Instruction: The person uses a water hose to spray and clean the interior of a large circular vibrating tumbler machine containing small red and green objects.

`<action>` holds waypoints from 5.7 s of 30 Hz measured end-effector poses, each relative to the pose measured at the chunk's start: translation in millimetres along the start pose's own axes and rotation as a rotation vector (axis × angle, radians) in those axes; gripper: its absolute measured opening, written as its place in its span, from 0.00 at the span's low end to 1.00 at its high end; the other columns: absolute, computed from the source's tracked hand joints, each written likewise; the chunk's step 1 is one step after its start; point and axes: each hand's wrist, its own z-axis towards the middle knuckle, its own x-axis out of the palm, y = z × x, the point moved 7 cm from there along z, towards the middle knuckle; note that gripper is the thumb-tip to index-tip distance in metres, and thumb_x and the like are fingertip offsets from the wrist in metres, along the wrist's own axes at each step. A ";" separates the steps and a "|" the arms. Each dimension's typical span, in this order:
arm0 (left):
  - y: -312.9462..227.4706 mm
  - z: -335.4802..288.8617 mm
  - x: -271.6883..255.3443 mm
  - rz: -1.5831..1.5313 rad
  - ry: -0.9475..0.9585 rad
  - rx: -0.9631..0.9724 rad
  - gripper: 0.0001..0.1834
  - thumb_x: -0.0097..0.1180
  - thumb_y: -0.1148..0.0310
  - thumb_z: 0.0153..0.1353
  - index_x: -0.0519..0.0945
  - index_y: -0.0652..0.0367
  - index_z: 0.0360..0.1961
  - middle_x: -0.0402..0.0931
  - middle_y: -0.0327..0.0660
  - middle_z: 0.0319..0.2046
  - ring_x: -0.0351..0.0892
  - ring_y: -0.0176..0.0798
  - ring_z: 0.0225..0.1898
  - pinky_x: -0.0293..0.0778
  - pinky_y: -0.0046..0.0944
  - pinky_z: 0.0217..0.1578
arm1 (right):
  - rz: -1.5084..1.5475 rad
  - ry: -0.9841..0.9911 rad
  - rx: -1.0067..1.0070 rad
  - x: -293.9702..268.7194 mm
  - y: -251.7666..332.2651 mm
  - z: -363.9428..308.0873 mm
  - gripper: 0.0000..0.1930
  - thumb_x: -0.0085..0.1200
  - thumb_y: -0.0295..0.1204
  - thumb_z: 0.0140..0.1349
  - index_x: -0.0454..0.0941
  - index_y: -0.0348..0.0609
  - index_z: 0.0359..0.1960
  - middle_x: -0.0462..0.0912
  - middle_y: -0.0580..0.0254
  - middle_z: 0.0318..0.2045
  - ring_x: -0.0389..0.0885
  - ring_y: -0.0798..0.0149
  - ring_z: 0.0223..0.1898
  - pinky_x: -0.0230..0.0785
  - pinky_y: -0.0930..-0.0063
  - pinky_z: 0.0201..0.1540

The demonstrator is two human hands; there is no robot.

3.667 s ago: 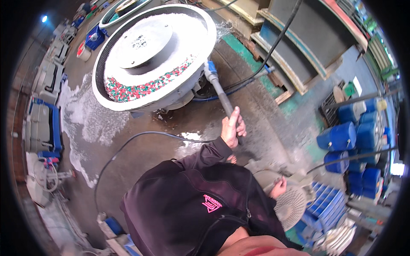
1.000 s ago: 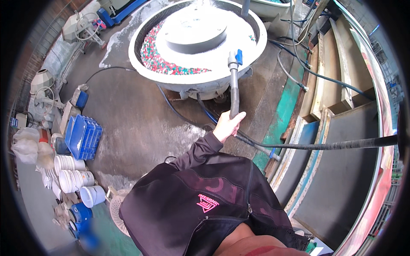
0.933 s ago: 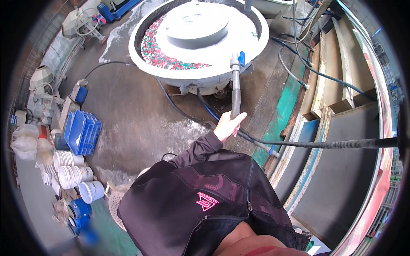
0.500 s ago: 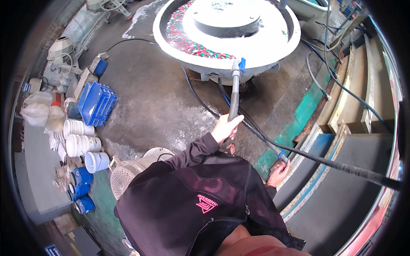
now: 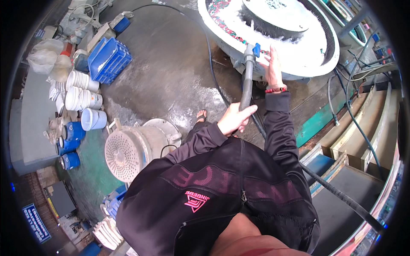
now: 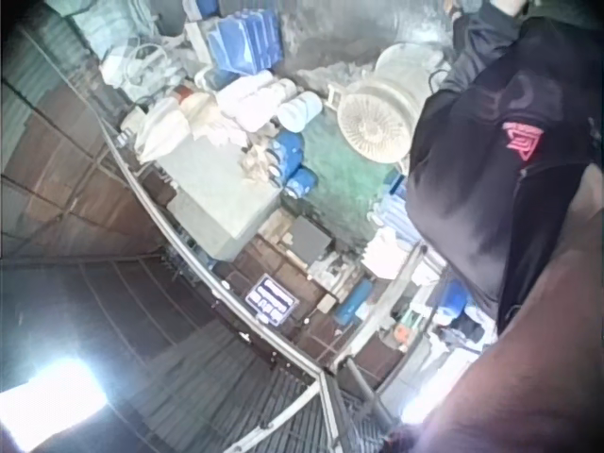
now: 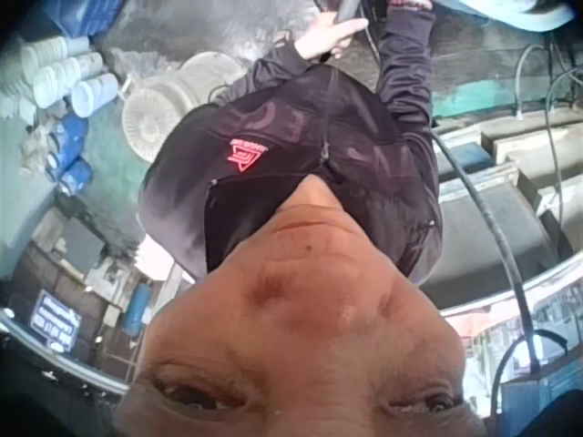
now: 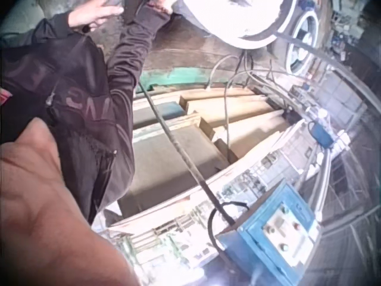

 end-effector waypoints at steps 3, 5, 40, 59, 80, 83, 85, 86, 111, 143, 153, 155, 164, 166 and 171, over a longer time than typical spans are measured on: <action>6.1 10.4 -17.6 0.061 0.084 -0.047 0.19 0.52 0.55 0.56 0.63 0.56 0.18 0.60 0.32 0.09 0.59 0.25 0.08 0.60 0.28 0.10 | 0.138 -0.015 0.207 27.9 -36.8 46.6 0.35 0.60 0.44 0.44 0.62 0.41 0.52 0.63 0.55 0.50 0.61 0.60 0.51 0.59 0.59 0.47; -0.2 16.3 -32.5 0.036 0.149 -0.072 0.20 0.50 0.55 0.57 0.62 0.56 0.17 0.59 0.32 0.08 0.58 0.26 0.07 0.61 0.29 0.10 | 0.003 0.000 0.165 38.1 -51.3 65.2 0.36 0.62 0.40 0.42 0.62 0.40 0.52 0.64 0.55 0.50 0.61 0.59 0.51 0.59 0.61 0.47; -71.0 73.2 -124.9 0.130 0.304 -0.051 0.19 0.54 0.64 0.52 0.60 0.55 0.12 0.53 0.29 0.09 0.53 0.24 0.09 0.49 0.28 0.11 | -0.360 -0.394 -0.252 60.7 -44.3 71.6 0.09 0.49 0.32 0.42 0.66 0.38 0.18 0.67 0.65 0.16 0.66 0.70 0.21 0.58 0.72 0.23; -41.4 73.8 -51.0 0.263 0.454 0.025 0.18 0.56 0.62 0.51 0.61 0.54 0.14 0.56 0.31 0.09 0.52 0.25 0.08 0.46 0.27 0.10 | -0.153 -0.621 -0.304 -26.1 -9.2 36.7 0.10 0.51 0.30 0.39 0.66 0.34 0.15 0.68 0.59 0.15 0.66 0.64 0.18 0.59 0.66 0.22; -29.9 28.7 -34.4 0.216 0.453 0.081 0.18 0.52 0.59 0.54 0.61 0.55 0.15 0.56 0.34 0.07 0.51 0.26 0.08 0.45 0.28 0.11 | 0.139 -0.412 -0.143 -4.3 -15.0 0.8 0.09 0.50 0.27 0.39 0.61 0.44 0.20 0.62 0.67 0.18 0.60 0.70 0.20 0.55 0.72 0.19; -36.6 27.2 -36.1 0.245 0.372 0.176 0.19 0.51 0.59 0.54 0.60 0.55 0.14 0.55 0.34 0.07 0.51 0.27 0.08 0.45 0.29 0.11 | 0.086 -0.404 -0.079 2.7 -21.9 4.7 0.09 0.51 0.27 0.39 0.62 0.43 0.19 0.63 0.66 0.17 0.62 0.70 0.19 0.56 0.72 0.19; -39.4 22.6 -34.5 0.246 0.337 0.184 0.19 0.51 0.59 0.54 0.60 0.55 0.14 0.54 0.34 0.06 0.51 0.27 0.07 0.45 0.29 0.11 | 0.055 -0.310 -0.013 12.8 -32.5 17.6 0.09 0.49 0.29 0.42 0.64 0.48 0.27 0.65 0.69 0.21 0.64 0.73 0.20 0.60 0.74 0.14; -41.0 20.4 -36.3 0.203 0.306 0.164 0.20 0.50 0.60 0.55 0.59 0.54 0.13 0.54 0.34 0.07 0.51 0.27 0.07 0.45 0.29 0.11 | 0.065 -0.318 0.011 21.1 -35.9 22.9 0.10 0.49 0.29 0.42 0.65 0.47 0.28 0.66 0.69 0.21 0.65 0.72 0.20 0.60 0.73 0.14; -31.3 42.8 -44.2 0.249 0.397 0.278 0.18 0.51 0.68 0.55 0.60 0.56 0.12 0.53 0.31 0.11 0.55 0.25 0.12 0.50 0.27 0.13 | 0.007 -0.461 -0.076 2.6 -24.8 12.2 0.11 0.53 0.31 0.37 0.70 0.38 0.23 0.69 0.60 0.19 0.68 0.64 0.19 0.60 0.65 0.18; -25.5 29.9 -45.5 0.212 0.298 0.184 0.18 0.53 0.65 0.52 0.60 0.54 0.12 0.55 0.33 0.08 0.53 0.27 0.08 0.48 0.27 0.12 | -0.005 -0.316 -0.149 5.3 -40.2 29.8 0.12 0.49 0.26 0.41 0.63 0.45 0.30 0.65 0.68 0.22 0.64 0.73 0.25 0.58 0.78 0.25; -11.6 43.1 -36.8 0.146 0.436 0.043 0.17 0.52 0.68 0.53 0.61 0.56 0.11 0.55 0.32 0.10 0.54 0.26 0.10 0.48 0.26 0.13 | 0.128 -0.239 0.015 12.7 -29.9 9.7 0.18 0.51 0.34 0.39 0.61 0.52 0.34 0.61 0.65 0.24 0.63 0.67 0.24 0.64 0.64 0.20; -9.4 48.7 -37.6 0.127 0.487 0.018 0.17 0.52 0.68 0.53 0.61 0.56 0.12 0.55 0.32 0.10 0.54 0.26 0.10 0.48 0.26 0.13 | 0.124 -0.240 0.031 10.7 -32.2 7.4 0.18 0.51 0.34 0.39 0.61 0.52 0.34 0.62 0.65 0.25 0.64 0.66 0.25 0.64 0.63 0.21; -20.9 58.4 -55.7 0.258 0.378 0.249 0.17 0.53 0.67 0.52 0.62 0.56 0.12 0.54 0.31 0.10 0.54 0.25 0.10 0.48 0.26 0.13 | 0.143 -0.185 0.102 35.0 -38.1 20.2 0.18 0.52 0.34 0.41 0.60 0.54 0.35 0.62 0.63 0.30 0.64 0.64 0.30 0.65 0.58 0.28; -16.4 45.2 -30.8 0.311 0.425 0.263 0.17 0.53 0.67 0.52 0.62 0.56 0.12 0.54 0.31 0.10 0.53 0.25 0.10 0.47 0.26 0.13 | 0.138 -0.185 -0.024 -12.1 -35.6 34.6 0.18 0.53 0.35 0.41 0.60 0.53 0.34 0.61 0.63 0.30 0.63 0.65 0.30 0.65 0.58 0.29; -29.2 47.4 -46.3 0.217 0.391 0.108 0.19 0.53 0.65 0.52 0.59 0.53 0.11 0.52 0.32 0.08 0.50 0.26 0.08 0.46 0.28 0.12 | -0.954 -0.221 -1.119 -36.7 47.6 -53.0 0.18 0.46 0.28 0.52 0.67 0.43 0.46 0.68 0.53 0.49 0.64 0.55 0.53 0.54 0.69 0.55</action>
